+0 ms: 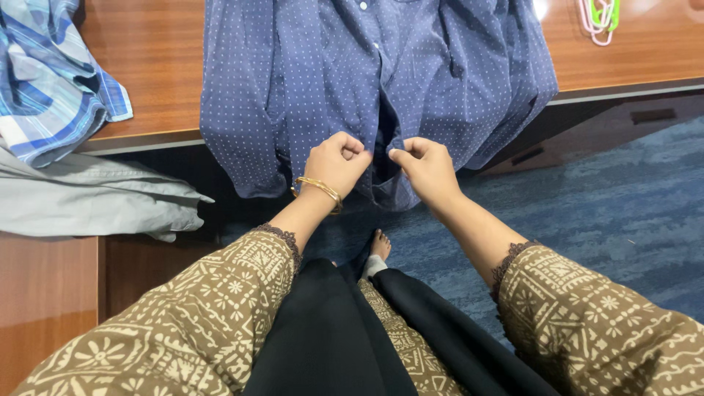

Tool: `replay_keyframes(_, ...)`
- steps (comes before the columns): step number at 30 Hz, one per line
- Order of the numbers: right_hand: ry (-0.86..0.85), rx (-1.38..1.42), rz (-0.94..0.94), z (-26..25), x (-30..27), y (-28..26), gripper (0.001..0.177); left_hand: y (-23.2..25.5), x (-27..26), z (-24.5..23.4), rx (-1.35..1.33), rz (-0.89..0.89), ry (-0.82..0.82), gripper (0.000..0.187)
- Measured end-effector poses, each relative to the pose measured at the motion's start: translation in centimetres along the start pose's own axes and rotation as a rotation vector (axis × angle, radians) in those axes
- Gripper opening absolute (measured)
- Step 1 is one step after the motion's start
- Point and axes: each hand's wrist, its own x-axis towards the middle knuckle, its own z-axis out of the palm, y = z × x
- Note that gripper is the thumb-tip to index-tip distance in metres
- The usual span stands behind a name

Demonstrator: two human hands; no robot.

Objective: The person picks up a dark blue dotted shirt from a pile, places it on a hanger, and buttons it up. They then hang the shirt on a rack. The person then picks up a blue plaid shirt and begins to unfold it.

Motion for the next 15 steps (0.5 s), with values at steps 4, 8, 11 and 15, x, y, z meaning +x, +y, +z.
replay_keyframes(4, 0.015, 0.127, -0.05, 0.6, -0.1, -0.2, 0.012, 0.4, 0.2, 0.2, 0.056, -0.02, 0.077, 0.02)
replay_keyframes(8, -0.027, 0.161, -0.055, 0.9, 0.0, 0.0, 0.011, 0.8, 0.6, 0.7, 0.068, -0.034, 0.067, 0.022)
replay_keyframes(11, -0.078, 0.173, -0.07, 0.9, -0.1, 0.2, 0.01, 0.7, 1.0, 1.2, -0.086, 0.023, 0.011, 0.017)
replay_keyframes(15, -0.102, 0.154, -0.043, 0.7, -0.3, 0.3, 0.013, 0.0, 1.2, 1.8, -0.228, 0.063, -0.068, 0.014)
